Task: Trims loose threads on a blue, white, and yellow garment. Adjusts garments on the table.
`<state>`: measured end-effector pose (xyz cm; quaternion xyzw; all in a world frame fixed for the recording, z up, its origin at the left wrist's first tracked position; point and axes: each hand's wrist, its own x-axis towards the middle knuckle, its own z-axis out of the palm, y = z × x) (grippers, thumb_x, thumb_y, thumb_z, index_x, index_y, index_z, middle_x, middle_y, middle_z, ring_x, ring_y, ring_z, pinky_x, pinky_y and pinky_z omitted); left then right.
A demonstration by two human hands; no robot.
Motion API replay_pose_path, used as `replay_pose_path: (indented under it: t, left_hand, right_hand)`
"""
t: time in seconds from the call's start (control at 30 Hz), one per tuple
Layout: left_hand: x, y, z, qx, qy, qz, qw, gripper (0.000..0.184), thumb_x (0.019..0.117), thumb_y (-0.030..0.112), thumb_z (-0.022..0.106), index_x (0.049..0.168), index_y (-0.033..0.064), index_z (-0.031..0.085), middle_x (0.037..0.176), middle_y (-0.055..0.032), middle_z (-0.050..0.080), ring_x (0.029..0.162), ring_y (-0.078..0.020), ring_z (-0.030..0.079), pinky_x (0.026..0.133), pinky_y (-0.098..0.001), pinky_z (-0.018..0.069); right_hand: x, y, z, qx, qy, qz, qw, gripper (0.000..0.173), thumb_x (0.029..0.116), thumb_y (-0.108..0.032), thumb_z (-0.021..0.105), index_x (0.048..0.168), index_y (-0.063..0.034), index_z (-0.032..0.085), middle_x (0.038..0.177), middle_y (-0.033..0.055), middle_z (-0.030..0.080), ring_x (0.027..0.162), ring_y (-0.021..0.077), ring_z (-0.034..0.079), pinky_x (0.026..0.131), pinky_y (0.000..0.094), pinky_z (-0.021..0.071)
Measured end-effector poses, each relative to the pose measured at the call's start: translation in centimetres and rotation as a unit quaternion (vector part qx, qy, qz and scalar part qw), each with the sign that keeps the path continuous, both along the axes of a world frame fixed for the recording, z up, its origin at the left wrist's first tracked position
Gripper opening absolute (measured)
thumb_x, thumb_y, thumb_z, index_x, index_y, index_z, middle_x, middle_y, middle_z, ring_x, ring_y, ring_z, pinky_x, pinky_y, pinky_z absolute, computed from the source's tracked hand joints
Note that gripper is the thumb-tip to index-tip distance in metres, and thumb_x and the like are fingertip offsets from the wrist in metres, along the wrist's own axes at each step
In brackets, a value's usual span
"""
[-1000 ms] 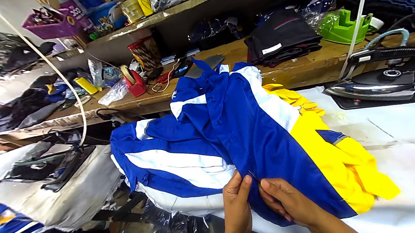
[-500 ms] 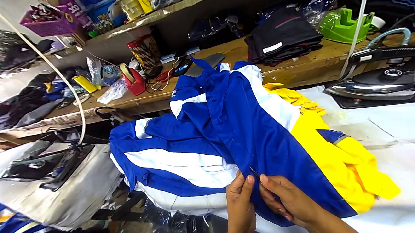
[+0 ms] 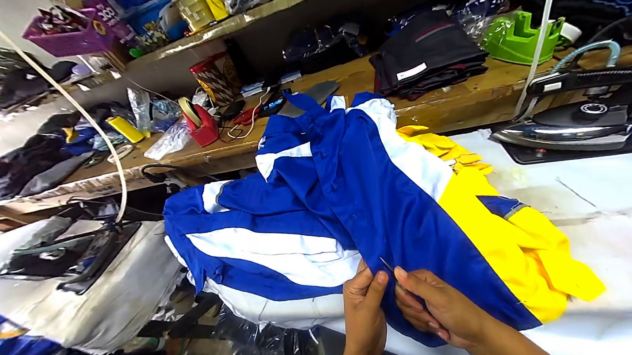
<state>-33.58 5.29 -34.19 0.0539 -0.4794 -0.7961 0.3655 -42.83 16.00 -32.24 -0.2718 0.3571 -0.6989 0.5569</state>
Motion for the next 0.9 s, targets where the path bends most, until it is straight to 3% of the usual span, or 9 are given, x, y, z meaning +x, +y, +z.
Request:
replay_pose_path:
  t: [0.1,0.2,0.37,0.43,0.53,0.7,0.77,0.83,0.9]
  left_hand:
    - [0.0,0.2,0.5,0.021,-0.019,0.027,0.999,0.017,0.0941,0.027,0.073,0.095,0.0108,0.08,0.107,-0.0017,0.075,0.1,-0.0063,0.07,0.092,-0.0254,0.0563]
    - [0.2,-0.6,1.5,0.01,-0.06,0.061,0.996,0.019,0.0986,0.021,0.067,0.092,0.0077,0.078,0.099,-0.0024,0.075,0.093,-0.0071,0.07,0.088,-0.0263,0.0578]
    - [0.6,-1.9,3.3,-0.019,-0.104,0.041,0.994,0.016,0.0976,0.004,0.06,0.091,0.0017,0.074,0.081,-0.0037,0.074,0.074,-0.0062,0.07,0.073,-0.0235,0.0591]
    - [0.5,-2.3,3.8,-0.024,-0.113,0.016,0.993,0.015,0.0965,0.003,0.06,0.091,0.0026,0.074,0.081,-0.0031,0.073,0.074,-0.0059,0.069,0.072,-0.023,0.0583]
    - [0.5,-2.6,4.4,-0.04,-0.123,0.009,0.992,0.014,0.0965,0.001,0.058,0.092,0.0023,0.071,0.082,-0.0023,0.072,0.075,-0.006,0.069,0.072,-0.0229,0.0583]
    - [0.4,-2.4,4.4,0.014,-0.092,-0.009,0.996,0.019,0.0979,0.002,0.055,0.088,0.0027,0.071,0.084,-0.0036,0.072,0.078,-0.006,0.068,0.076,-0.0224,0.0567]
    - [0.3,-2.3,4.3,0.068,-0.083,-0.043,0.993,0.02,0.0996,0.002,0.054,0.089,0.002,0.07,0.088,-0.0074,0.074,0.081,-0.0102,0.072,0.08,-0.0272,0.0601]
    - [0.2,-2.5,4.2,0.042,-0.086,-0.042,0.995,0.018,0.0978,0.004,0.057,0.087,0.0042,0.072,0.085,-0.0046,0.073,0.078,-0.0077,0.071,0.076,-0.0249,0.0594]
    - [0.4,-2.5,4.5,-0.023,-0.092,-0.02,0.995,0.017,0.0961,0.006,0.061,0.083,0.0059,0.072,0.078,-0.0006,0.07,0.072,-0.0035,0.065,0.069,-0.0203,0.0546]
  right_hand:
    - [-0.6,0.5,0.3,0.016,0.049,0.021,0.998,0.047,0.1082,-0.044,0.044,0.069,-0.0211,0.053,0.053,-0.013,0.039,0.039,-0.0056,0.036,0.036,0.0108,0.0285]
    - [-2.4,2.0,0.6,0.025,0.22,0.049,0.974,0.047,0.1078,-0.054,0.04,0.081,-0.0201,0.058,0.057,-0.013,0.045,0.044,-0.0051,0.042,0.04,0.0122,0.0354]
    - [-3.8,1.5,2.6,0.04,0.497,-0.174,0.849,0.044,0.107,-0.053,0.043,0.108,-0.0137,0.064,0.072,-0.0098,0.051,0.058,-0.0037,0.045,0.052,0.0155,0.0396]
    - [-3.9,-0.3,3.4,0.031,0.494,-0.19,0.848,0.034,0.1046,-0.044,0.053,0.104,-0.012,0.064,0.074,-0.01,0.051,0.061,-0.0052,0.044,0.055,0.0134,0.0376]
    - [-4.0,-2.1,3.9,0.011,0.391,-0.165,0.905,0.016,0.0994,-0.02,0.061,0.085,-0.0143,0.057,0.065,-0.0123,0.045,0.053,-0.0059,0.04,0.05,0.0115,0.0319]
    - [-4.5,-2.6,3.1,-0.039,0.206,-0.096,0.973,0.017,0.0968,-0.009,0.062,0.087,-0.0202,0.055,0.061,-0.0153,0.048,0.047,-0.0054,0.041,0.046,0.0123,0.0348]
    - [-4.9,-2.5,3.2,-0.039,0.236,-0.095,0.966,0.015,0.0971,-0.01,0.062,0.087,-0.0189,0.055,0.062,-0.0151,0.049,0.048,-0.0058,0.042,0.046,0.0118,0.0349]
    - [-5.7,-1.9,3.7,-0.03,0.403,-0.116,0.907,0.012,0.0986,-0.021,0.064,0.089,-0.0146,0.059,0.068,-0.0132,0.049,0.057,-0.0065,0.043,0.052,0.0114,0.0357]
    - [-6.7,-0.7,5.0,-0.011,0.605,-0.142,0.784,0.038,0.0995,-0.052,0.058,0.099,-0.0143,0.064,0.075,-0.0067,0.056,0.066,0.0019,0.052,0.06,0.0245,0.043]
